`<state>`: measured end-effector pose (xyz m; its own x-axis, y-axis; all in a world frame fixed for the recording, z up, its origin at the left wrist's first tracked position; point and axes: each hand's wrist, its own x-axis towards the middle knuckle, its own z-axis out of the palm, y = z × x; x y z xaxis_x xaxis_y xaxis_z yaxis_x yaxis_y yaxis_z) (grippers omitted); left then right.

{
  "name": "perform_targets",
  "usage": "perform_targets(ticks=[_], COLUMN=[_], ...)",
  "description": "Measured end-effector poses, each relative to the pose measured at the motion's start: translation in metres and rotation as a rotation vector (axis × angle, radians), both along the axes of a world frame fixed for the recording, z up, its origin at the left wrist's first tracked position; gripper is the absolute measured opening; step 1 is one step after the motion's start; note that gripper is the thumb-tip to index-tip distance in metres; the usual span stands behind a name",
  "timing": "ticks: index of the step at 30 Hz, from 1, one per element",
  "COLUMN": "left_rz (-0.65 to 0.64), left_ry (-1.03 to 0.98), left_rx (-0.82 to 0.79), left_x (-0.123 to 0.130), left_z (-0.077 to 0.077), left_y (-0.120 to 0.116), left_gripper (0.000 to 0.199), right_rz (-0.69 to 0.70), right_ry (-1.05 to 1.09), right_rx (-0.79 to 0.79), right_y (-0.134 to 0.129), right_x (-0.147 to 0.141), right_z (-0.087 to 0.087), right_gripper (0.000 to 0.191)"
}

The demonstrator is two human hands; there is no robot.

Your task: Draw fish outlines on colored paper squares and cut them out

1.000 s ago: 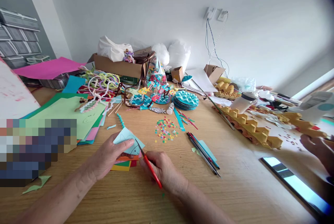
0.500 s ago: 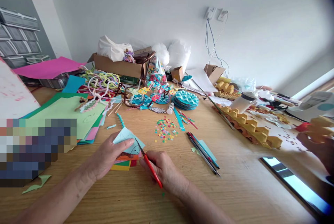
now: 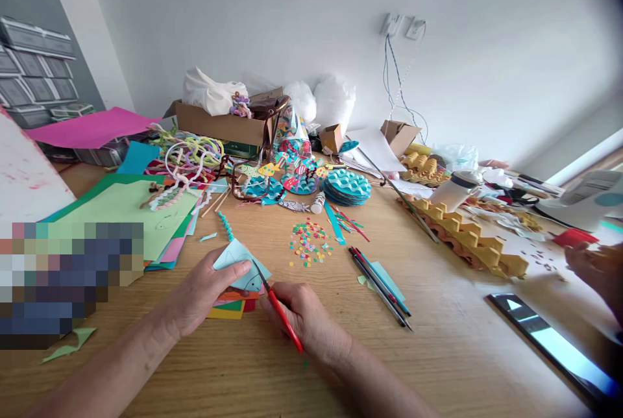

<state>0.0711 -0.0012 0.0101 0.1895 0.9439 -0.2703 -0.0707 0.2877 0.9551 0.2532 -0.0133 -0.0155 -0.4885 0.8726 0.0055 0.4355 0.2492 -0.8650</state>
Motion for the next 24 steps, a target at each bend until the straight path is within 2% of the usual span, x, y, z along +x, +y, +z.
perform_targets(ticks=[14,24], left_rz=[0.012,-0.023], left_ry=[-0.039,-0.030], left_rx=[-0.027,-0.034], left_x=[0.0014,-0.0013], left_z=[0.0027,0.0009], left_y=[-0.0004,-0.0005], left_gripper=[0.037,0.038], right_rz=[0.004,0.015], right_ry=[-0.021,-0.013], right_rx=[-0.019,-0.009], right_y=[-0.0014,-0.0006], right_x=[0.0006,0.0011], right_z=[0.0061,0.0002], right_gripper=[0.039,0.041])
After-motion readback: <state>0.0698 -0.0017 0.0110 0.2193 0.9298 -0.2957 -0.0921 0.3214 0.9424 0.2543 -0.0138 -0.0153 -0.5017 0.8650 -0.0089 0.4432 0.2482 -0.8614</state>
